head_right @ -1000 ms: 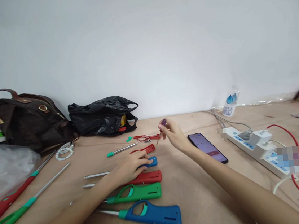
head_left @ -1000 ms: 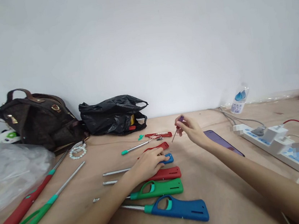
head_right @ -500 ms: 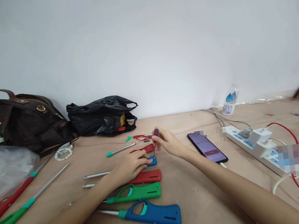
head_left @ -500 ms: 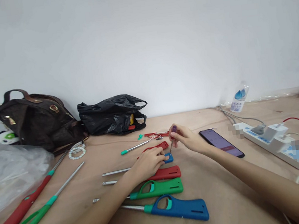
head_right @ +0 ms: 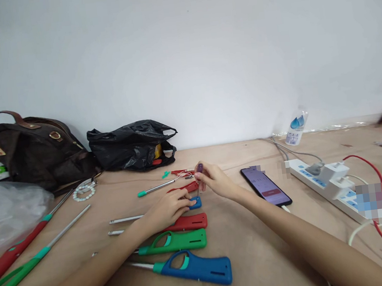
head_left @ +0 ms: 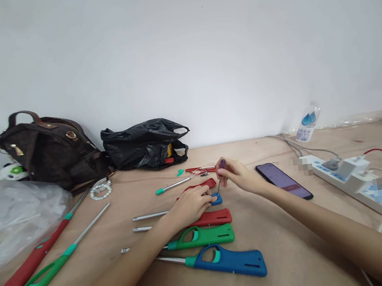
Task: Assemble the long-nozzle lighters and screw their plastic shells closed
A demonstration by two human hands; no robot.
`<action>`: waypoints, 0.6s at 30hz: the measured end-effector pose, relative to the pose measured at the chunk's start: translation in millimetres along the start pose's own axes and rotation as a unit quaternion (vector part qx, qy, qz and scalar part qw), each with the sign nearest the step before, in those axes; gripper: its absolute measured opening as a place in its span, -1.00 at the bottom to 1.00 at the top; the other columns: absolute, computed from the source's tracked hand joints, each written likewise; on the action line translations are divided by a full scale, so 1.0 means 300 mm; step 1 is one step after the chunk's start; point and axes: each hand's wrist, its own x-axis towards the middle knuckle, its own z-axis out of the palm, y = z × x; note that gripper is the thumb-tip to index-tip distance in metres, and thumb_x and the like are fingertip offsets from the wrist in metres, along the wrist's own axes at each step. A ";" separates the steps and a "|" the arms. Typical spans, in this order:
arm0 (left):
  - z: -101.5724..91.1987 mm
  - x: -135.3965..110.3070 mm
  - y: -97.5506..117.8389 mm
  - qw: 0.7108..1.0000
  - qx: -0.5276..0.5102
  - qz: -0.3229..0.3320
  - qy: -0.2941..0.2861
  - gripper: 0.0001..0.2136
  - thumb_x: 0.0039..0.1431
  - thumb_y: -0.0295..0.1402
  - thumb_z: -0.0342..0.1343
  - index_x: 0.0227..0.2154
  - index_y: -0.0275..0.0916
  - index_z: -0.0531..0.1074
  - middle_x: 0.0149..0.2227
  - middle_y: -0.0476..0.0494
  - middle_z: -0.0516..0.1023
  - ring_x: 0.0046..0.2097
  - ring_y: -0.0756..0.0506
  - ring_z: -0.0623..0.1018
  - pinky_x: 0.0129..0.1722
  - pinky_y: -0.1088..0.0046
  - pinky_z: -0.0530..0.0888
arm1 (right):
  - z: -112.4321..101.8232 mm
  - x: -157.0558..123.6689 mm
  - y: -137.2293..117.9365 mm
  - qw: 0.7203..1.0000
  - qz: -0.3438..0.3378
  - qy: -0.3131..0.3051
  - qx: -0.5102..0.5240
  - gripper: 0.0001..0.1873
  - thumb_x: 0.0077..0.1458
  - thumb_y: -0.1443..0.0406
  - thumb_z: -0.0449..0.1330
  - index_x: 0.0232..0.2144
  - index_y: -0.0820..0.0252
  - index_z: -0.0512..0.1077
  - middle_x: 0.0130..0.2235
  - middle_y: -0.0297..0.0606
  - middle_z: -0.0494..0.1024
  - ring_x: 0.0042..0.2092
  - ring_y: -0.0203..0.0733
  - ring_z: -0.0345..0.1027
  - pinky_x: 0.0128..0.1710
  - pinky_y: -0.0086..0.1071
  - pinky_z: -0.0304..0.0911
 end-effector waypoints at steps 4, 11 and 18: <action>0.004 -0.001 -0.002 1.000 -0.004 -0.003 0.000 -0.77 0.27 -0.45 -0.01 -0.16 -0.15 0.54 -0.10 -0.14 0.48 -0.09 -0.14 0.49 -0.07 0.32 0.43 | 0.015 -0.010 -0.009 0.997 -0.017 0.038 -0.071 -0.80 0.24 0.18 0.03 -0.15 0.15 0.22 -0.51 -0.40 0.42 -0.48 -0.24 0.37 -0.40 -0.35 0.29; -0.002 0.002 -0.002 1.000 -0.011 -0.013 -0.016 -0.78 0.25 -0.47 0.02 -0.16 -0.16 0.54 -0.09 -0.15 0.49 -0.08 -0.15 0.49 -0.04 0.30 0.43 | -0.018 -0.003 -0.091 0.931 -0.016 0.018 -0.365 -0.81 0.31 0.26 -0.09 -0.19 0.19 0.29 -0.40 -0.25 0.52 -0.39 -0.21 0.38 -0.38 -0.40 0.15; 0.000 0.006 -0.007 1.000 -0.007 -0.003 -0.011 -0.77 0.24 -0.48 0.02 -0.15 -0.15 0.54 -0.08 -0.14 0.49 -0.07 -0.16 0.48 -0.05 0.28 0.44 | -0.024 0.068 -0.212 0.778 0.002 -0.102 -0.620 -0.63 0.32 0.21 -0.07 -0.38 0.26 0.45 -0.41 -0.10 0.55 -0.37 -0.11 0.39 -0.45 -0.37 -0.03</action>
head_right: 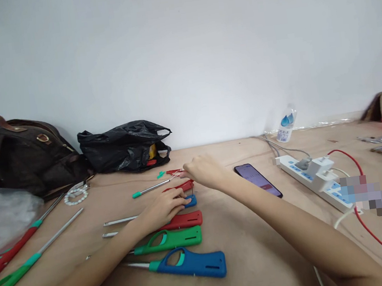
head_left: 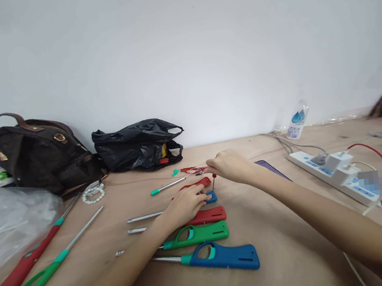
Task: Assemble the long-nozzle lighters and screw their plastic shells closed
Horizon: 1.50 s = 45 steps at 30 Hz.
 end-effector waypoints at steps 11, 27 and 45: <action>-0.010 0.001 0.006 1.000 0.008 0.017 0.013 -0.76 0.25 -0.49 -0.01 -0.18 -0.16 0.54 -0.06 -0.16 0.49 -0.01 -0.18 0.47 -0.01 0.26 0.42 | -0.023 0.019 -0.006 0.995 -0.075 -0.015 -0.058 -0.80 0.27 0.33 0.02 -0.27 0.35 0.42 -0.43 -0.07 0.57 -0.38 -0.10 0.39 -0.28 -0.30 0.06; 0.004 -0.002 -0.001 1.000 -0.003 0.009 0.022 -0.77 0.23 -0.49 0.00 -0.20 -0.17 0.54 -0.17 -0.14 0.50 -0.14 -0.13 0.50 -0.12 0.34 0.45 | -0.022 0.026 -0.023 0.990 -0.121 -0.001 -0.069 -0.78 0.21 0.33 0.11 -0.44 0.30 0.46 -0.39 -0.01 0.56 -0.31 -0.03 0.43 -0.36 -0.30 0.15; 0.001 -0.004 0.007 1.000 0.018 0.018 0.013 -0.78 0.22 -0.49 0.03 -0.17 -0.16 0.53 -0.07 -0.14 0.49 -0.04 -0.18 0.47 -0.04 0.28 0.41 | -0.029 0.036 -0.018 0.989 -0.137 -0.050 -0.005 -0.89 0.13 0.48 0.13 -0.33 0.32 0.46 -0.30 -0.05 0.58 -0.26 -0.10 0.46 -0.35 -0.37 0.21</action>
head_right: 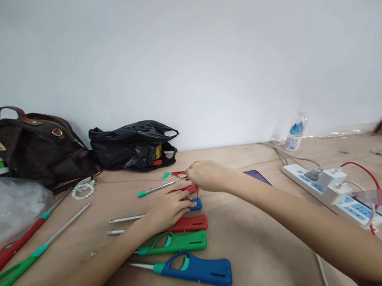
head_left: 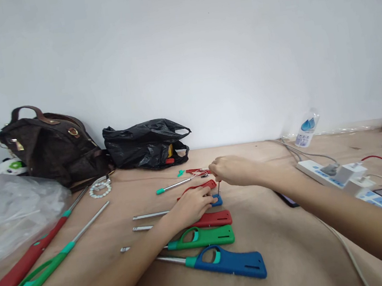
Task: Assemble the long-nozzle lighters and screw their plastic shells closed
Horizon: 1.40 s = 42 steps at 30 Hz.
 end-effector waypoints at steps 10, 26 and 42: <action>0.002 -0.001 0.001 1.000 0.017 -0.004 0.001 -0.79 0.21 -0.49 0.03 -0.19 -0.16 0.53 -0.07 -0.13 0.49 -0.08 -0.16 0.49 -0.07 0.32 0.43 | -0.026 -0.005 -0.002 1.000 0.009 -0.026 -0.013 -0.90 0.14 0.43 0.16 -0.26 0.34 0.43 -0.32 -0.06 0.59 -0.28 -0.10 0.48 -0.39 -0.40 0.17; 0.001 -0.001 0.001 1.000 0.005 0.004 0.003 -0.79 0.21 -0.50 0.05 -0.17 -0.20 0.53 -0.15 -0.15 0.49 -0.18 -0.12 0.49 -0.18 0.39 0.43 | -0.033 -0.009 0.006 0.996 0.064 -0.056 -0.041 -0.66 0.28 0.22 0.02 -0.37 0.34 0.47 -0.32 0.06 0.58 -0.27 0.01 0.48 -0.34 -0.32 0.20; 0.000 -0.002 0.000 1.000 0.018 0.003 0.002 -0.78 0.21 -0.49 0.03 -0.17 -0.17 0.52 -0.09 -0.15 0.48 -0.07 -0.17 0.48 -0.09 0.32 0.43 | -0.031 -0.011 0.008 0.999 -0.006 -0.027 0.023 -0.82 0.14 0.38 0.15 -0.18 0.34 0.39 -0.25 -0.06 0.58 -0.24 -0.11 0.46 -0.34 -0.40 0.17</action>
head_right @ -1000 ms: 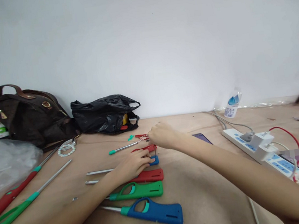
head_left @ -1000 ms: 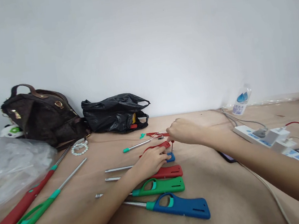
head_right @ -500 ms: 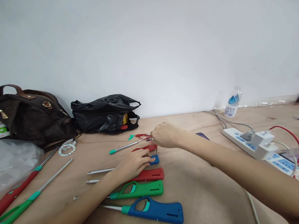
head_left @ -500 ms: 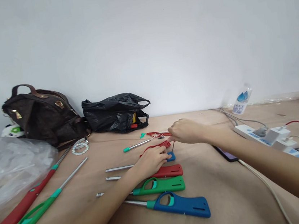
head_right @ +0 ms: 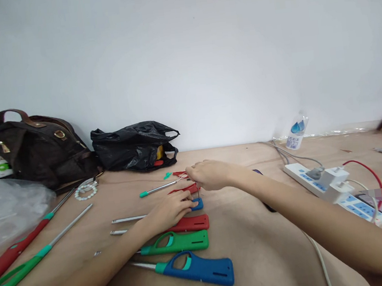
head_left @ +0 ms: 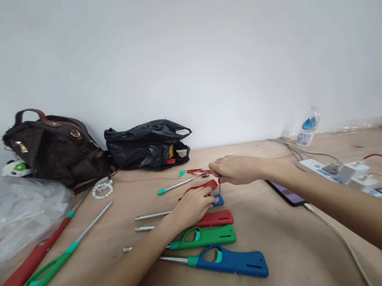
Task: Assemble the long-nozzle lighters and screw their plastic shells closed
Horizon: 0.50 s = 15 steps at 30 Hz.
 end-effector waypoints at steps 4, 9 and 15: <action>0.005 0.000 -0.002 1.000 -0.014 0.006 0.007 -0.78 0.24 -0.49 -0.01 -0.18 -0.19 0.52 -0.13 -0.15 0.48 -0.14 -0.14 0.50 -0.15 0.37 0.44 | 0.009 0.017 -0.010 0.995 0.062 -0.008 -0.076 -0.72 0.26 0.29 0.05 -0.40 0.33 0.46 -0.37 0.04 0.58 -0.30 -0.01 0.48 -0.34 -0.31 0.15; 0.006 -0.001 -0.004 1.000 -0.011 0.008 0.008 -0.79 0.23 -0.50 0.01 -0.20 -0.19 0.53 -0.12 -0.16 0.48 -0.12 -0.14 0.49 -0.13 0.36 0.43 | 0.003 0.005 0.001 0.999 0.034 0.003 -0.028 -0.78 0.23 0.26 0.10 -0.20 0.35 0.41 -0.30 -0.03 0.59 -0.24 -0.07 0.46 -0.29 -0.35 0.16; 0.002 -0.001 0.000 1.000 -0.003 0.000 -0.002 -0.80 0.23 -0.49 0.01 -0.20 -0.19 0.53 -0.19 -0.13 0.47 -0.19 -0.12 0.49 -0.18 0.39 0.44 | -0.010 0.019 -0.002 0.994 0.066 -0.034 -0.074 -0.71 0.27 0.25 0.06 -0.38 0.33 0.47 -0.35 0.01 0.59 -0.24 -0.01 0.48 -0.25 -0.30 0.15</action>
